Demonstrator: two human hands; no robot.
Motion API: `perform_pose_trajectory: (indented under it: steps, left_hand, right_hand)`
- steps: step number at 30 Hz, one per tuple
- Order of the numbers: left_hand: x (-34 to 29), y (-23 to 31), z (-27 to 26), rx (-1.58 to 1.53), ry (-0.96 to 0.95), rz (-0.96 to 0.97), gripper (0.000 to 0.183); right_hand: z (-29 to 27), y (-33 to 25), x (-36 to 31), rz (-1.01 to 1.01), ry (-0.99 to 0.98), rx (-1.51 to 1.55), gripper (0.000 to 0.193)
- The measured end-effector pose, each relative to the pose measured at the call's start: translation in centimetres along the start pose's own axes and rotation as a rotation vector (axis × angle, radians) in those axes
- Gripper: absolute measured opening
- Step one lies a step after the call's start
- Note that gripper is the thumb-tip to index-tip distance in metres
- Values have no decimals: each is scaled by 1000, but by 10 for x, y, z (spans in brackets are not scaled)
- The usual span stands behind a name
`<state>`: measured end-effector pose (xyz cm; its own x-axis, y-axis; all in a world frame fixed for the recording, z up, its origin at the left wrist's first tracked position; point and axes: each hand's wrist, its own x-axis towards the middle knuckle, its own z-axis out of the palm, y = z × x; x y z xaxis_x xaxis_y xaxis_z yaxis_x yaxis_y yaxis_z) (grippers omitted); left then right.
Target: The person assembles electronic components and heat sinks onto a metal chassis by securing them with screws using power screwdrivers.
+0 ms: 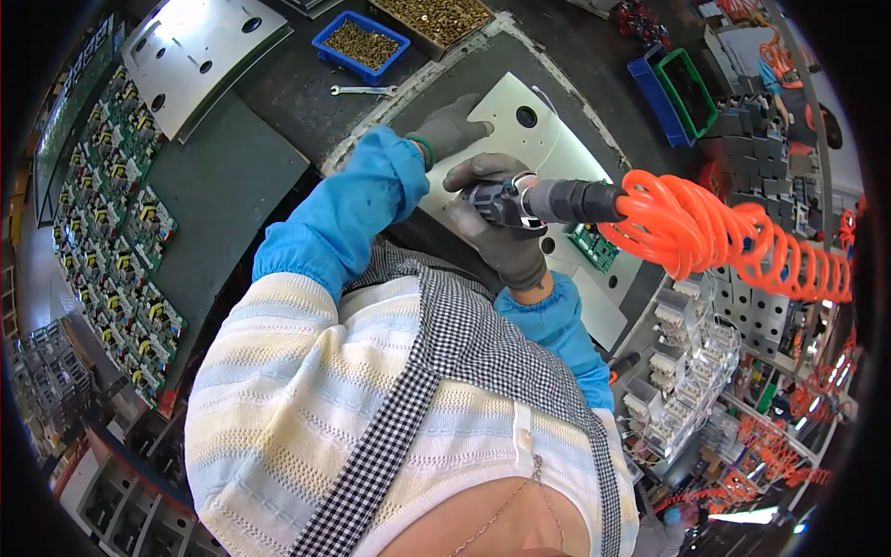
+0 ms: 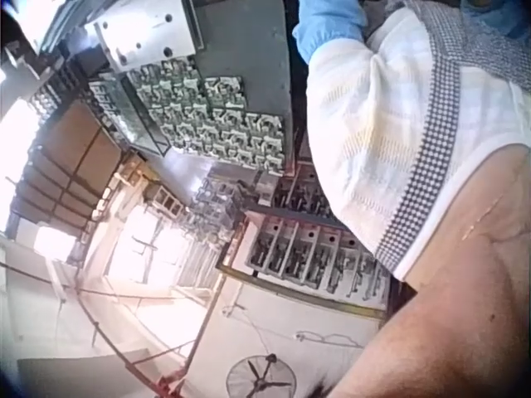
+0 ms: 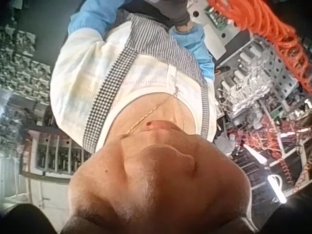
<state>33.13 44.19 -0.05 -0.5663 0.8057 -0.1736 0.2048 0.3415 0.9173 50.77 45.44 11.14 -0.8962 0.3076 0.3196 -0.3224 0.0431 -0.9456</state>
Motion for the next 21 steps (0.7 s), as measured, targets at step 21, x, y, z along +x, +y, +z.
perform_pose_trajectory:
  steps: [21]
  left_hand:
    - [-9, 1, 5, 292, 21, -109, 49]
  right_hand:
    - [4, -6, -1, 37, -35, -22, 50]
